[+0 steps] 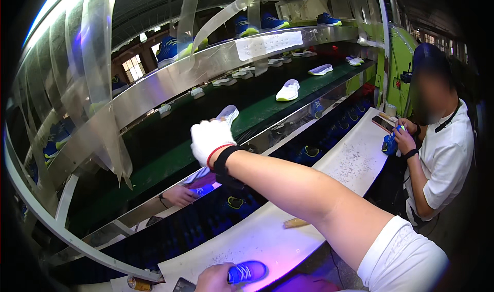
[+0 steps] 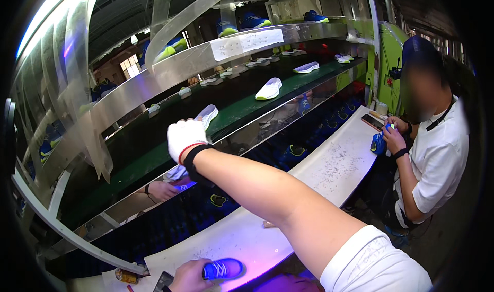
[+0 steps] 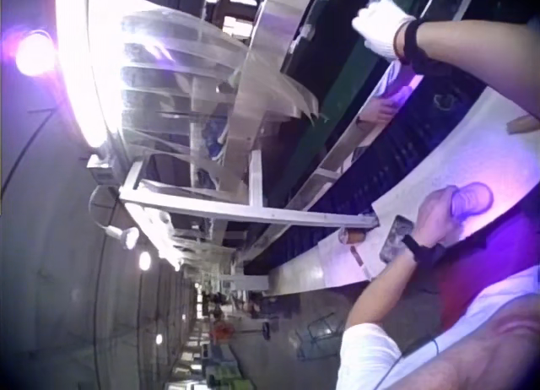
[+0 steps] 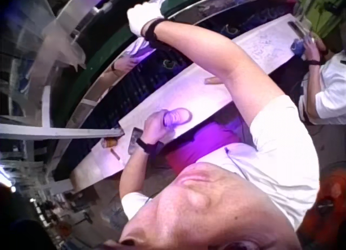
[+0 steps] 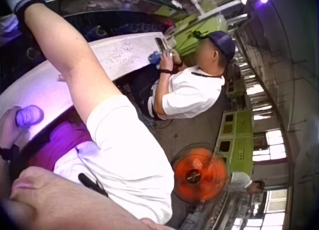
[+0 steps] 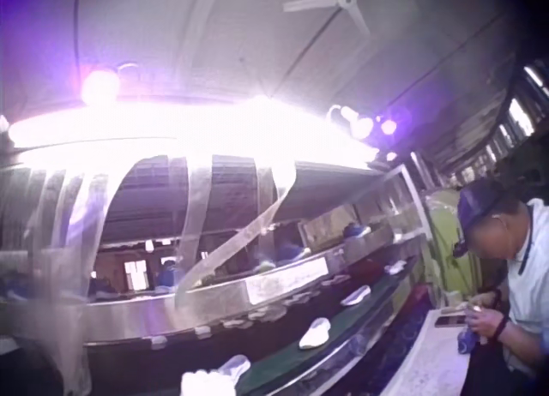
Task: Inspecting and cleaning shoe soles and uppers on a conveyor line using a UV light and a small tool.
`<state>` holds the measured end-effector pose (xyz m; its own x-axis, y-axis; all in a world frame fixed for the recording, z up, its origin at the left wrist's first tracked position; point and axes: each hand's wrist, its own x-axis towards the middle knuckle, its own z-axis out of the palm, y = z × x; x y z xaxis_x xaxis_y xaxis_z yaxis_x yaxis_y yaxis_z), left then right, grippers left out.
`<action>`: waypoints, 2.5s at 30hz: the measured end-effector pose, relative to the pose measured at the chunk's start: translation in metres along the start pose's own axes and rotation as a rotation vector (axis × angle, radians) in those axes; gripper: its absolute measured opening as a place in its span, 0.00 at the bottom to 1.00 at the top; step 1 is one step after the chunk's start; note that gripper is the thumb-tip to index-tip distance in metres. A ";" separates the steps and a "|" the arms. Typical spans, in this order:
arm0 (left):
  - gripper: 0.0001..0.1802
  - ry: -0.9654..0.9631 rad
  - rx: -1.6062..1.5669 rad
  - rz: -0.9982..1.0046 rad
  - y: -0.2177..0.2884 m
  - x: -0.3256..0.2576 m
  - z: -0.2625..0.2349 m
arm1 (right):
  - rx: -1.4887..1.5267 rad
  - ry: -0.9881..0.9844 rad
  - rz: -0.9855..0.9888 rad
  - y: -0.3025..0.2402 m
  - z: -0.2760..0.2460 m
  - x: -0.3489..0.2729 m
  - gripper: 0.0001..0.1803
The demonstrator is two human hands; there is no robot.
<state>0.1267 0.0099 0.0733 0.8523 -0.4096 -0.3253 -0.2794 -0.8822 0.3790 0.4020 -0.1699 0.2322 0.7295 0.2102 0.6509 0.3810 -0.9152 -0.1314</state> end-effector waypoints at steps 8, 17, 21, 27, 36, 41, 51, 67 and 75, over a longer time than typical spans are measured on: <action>0.39 0.538 0.499 0.381 0.031 -0.052 0.115 | 0.149 0.212 -0.356 0.040 -0.030 -0.037 0.10; 0.22 0.799 0.356 0.313 0.017 0.002 0.104 | 0.786 -0.364 0.012 0.038 -0.097 -0.272 0.07; 0.23 1.024 -0.298 0.119 0.023 -0.006 0.066 | 0.944 -0.566 0.298 0.039 -0.049 -0.343 0.10; 0.23 1.007 -0.623 0.043 0.037 -0.037 0.095 | 1.663 -0.101 0.616 0.020 -0.020 -0.393 0.19; 0.15 1.077 -0.563 0.226 0.047 -0.046 0.109 | 1.888 -0.655 0.447 -0.027 -0.032 -0.380 0.16; 0.09 1.039 -0.737 0.159 0.043 -0.068 0.128 | 1.975 -0.630 0.573 -0.053 -0.027 -0.395 0.12; 0.22 1.140 -1.100 0.142 0.072 -0.067 0.163 | 1.907 -0.444 0.360 -0.067 -0.021 -0.417 0.15; 0.16 1.225 -1.043 0.163 0.071 -0.072 0.160 | 1.760 -0.429 0.454 -0.065 -0.014 -0.429 0.24; 0.24 1.042 -0.938 0.078 0.064 -0.095 0.121 | 1.601 -0.494 0.291 -0.058 -0.021 -0.421 0.22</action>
<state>-0.0258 -0.0358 0.0235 0.8961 0.2728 0.3500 -0.2978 -0.2152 0.9301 0.0610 -0.2129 -0.0185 0.8499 0.4720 0.2343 0.1365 0.2323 -0.9630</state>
